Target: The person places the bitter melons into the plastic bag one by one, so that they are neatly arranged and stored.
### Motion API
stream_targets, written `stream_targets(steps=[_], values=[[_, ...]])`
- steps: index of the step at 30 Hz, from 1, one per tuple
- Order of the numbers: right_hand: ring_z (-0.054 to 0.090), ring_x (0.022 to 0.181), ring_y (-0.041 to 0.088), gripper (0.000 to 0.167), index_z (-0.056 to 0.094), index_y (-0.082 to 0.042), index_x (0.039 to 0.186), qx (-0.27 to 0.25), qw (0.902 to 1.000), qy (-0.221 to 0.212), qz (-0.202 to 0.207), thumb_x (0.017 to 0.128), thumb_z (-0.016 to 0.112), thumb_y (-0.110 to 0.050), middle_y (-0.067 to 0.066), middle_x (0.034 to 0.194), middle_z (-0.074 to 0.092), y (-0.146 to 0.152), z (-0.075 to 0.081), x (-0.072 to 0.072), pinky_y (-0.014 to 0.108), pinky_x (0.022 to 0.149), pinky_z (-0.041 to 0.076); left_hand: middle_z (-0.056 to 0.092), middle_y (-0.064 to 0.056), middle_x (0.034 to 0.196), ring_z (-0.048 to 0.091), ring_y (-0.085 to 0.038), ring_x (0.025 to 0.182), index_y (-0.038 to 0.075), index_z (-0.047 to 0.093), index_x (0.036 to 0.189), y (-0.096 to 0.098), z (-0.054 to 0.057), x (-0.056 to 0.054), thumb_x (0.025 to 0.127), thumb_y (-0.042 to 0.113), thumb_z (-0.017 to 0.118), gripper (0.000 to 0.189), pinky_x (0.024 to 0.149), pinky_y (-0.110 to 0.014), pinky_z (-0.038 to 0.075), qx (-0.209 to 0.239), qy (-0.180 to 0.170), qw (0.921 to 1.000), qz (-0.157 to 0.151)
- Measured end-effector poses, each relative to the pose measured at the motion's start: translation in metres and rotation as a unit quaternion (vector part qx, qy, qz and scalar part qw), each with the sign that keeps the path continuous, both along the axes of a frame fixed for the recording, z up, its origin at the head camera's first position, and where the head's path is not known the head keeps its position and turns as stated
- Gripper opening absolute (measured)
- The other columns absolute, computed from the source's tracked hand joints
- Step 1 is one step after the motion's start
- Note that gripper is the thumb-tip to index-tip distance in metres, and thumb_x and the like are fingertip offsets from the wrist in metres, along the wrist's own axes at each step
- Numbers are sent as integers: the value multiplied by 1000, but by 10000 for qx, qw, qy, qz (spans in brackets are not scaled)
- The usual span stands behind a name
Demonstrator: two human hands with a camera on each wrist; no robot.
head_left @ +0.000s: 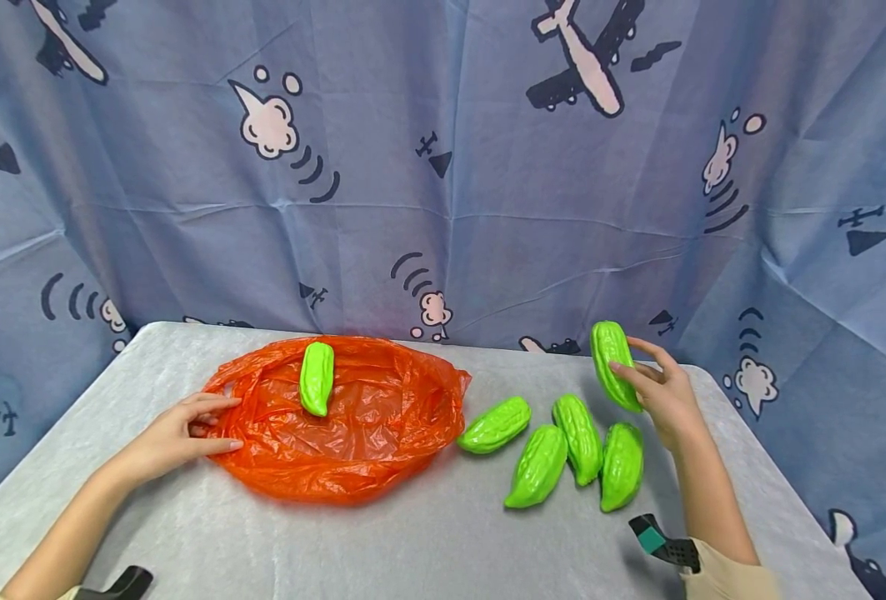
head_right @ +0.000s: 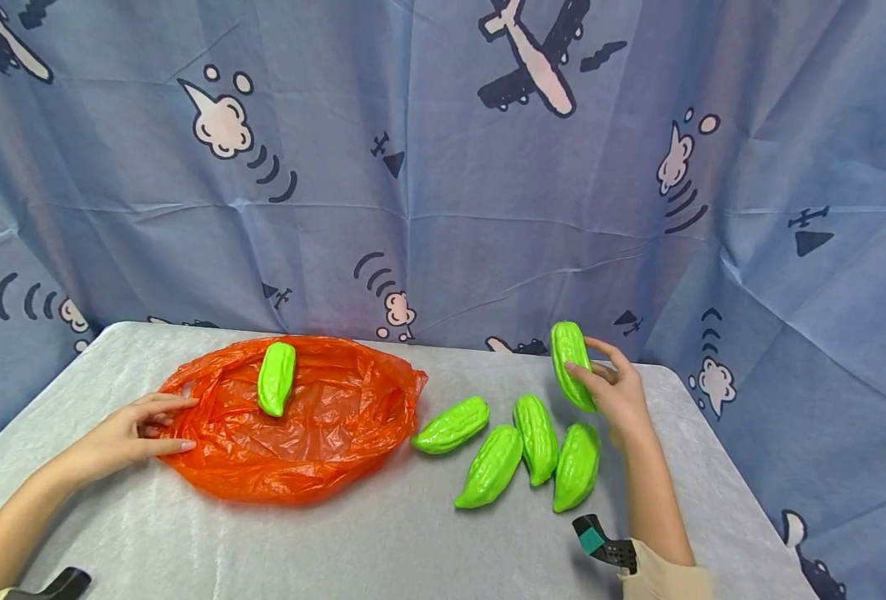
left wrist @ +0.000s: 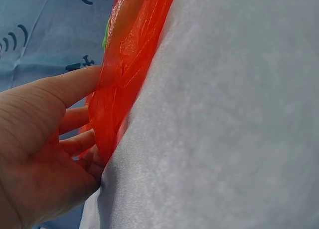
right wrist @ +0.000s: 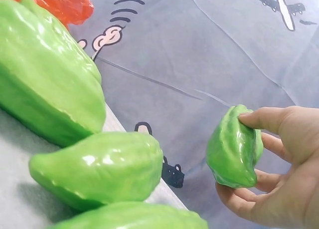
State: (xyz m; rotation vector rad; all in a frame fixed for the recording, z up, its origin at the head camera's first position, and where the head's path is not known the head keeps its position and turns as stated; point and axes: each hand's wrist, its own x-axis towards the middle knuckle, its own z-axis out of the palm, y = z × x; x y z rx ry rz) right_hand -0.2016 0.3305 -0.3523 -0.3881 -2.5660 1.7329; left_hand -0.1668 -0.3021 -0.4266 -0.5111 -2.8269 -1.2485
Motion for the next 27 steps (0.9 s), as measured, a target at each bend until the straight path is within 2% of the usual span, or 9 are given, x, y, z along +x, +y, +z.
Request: stream_targets(steps=[2,5,7,9,15,18,22,24,27], values=[[52,109,0,72,31,-27,167,-84,10000,16,43,105,67,-36,1,136,52,-2,0,0,45,109,40,55,-34,138,53,6,100,-11,63,136,0,0,0,85,9,86,60,82,-22,51,-2,-24,10000,19],[51,127,17,74,28,-25,168,-206,9997,30,91,105,66,-35,14,150,46,-5,1,2,54,118,34,55,-34,139,52,7,100,-10,63,137,1,1,0,85,11,86,61,82,-21,50,20,-38,10000,23],[45,138,28,75,27,-24,168,-273,9996,43,89,106,66,-35,21,159,38,-7,2,2,60,122,29,55,-34,139,52,6,100,-10,63,137,1,0,0,85,11,86,61,82,-22,50,41,-24,10000,5],[38,144,33,75,27,-24,168,-355,9993,50,103,105,66,-33,22,163,33,-9,3,3,63,124,24,55,-33,139,52,6,100,-10,63,137,0,0,0,85,12,86,61,81,-22,50,54,-20,10000,0],[49,125,15,76,27,-25,168,-497,9984,76,256,105,68,-34,14,152,44,-17,5,4,63,122,27,56,-33,139,52,7,100,-9,63,138,-1,-1,0,85,12,86,61,82,-22,50,35,-26,10000,20],[51,119,7,77,26,-25,168,-449,9983,70,369,105,67,-38,13,157,41,-22,5,5,47,110,44,55,-33,139,52,7,100,-10,63,138,-1,-1,0,85,12,86,61,82,-21,50,48,-30,10000,16],[55,117,3,78,24,-21,169,-277,9983,106,504,105,65,-40,14,165,35,-30,7,6,31,93,51,55,-33,140,52,7,100,-10,62,138,0,0,1,85,12,86,61,82,-21,50,58,-34,10000,21],[54,129,13,80,21,-17,170,-317,9977,119,585,106,65,-39,17,169,30,-34,7,7,42,104,51,55,-33,140,52,6,100,-10,62,138,0,1,1,85,12,86,61,82,-21,50,43,-45,10000,35],[36,152,34,82,17,-14,170,-400,9970,59,654,106,64,-37,20,173,21,-40,7,8,62,119,35,54,-34,140,54,1,102,-10,62,138,0,1,1,85,12,86,62,82,-22,50,24,-55,10000,36]])
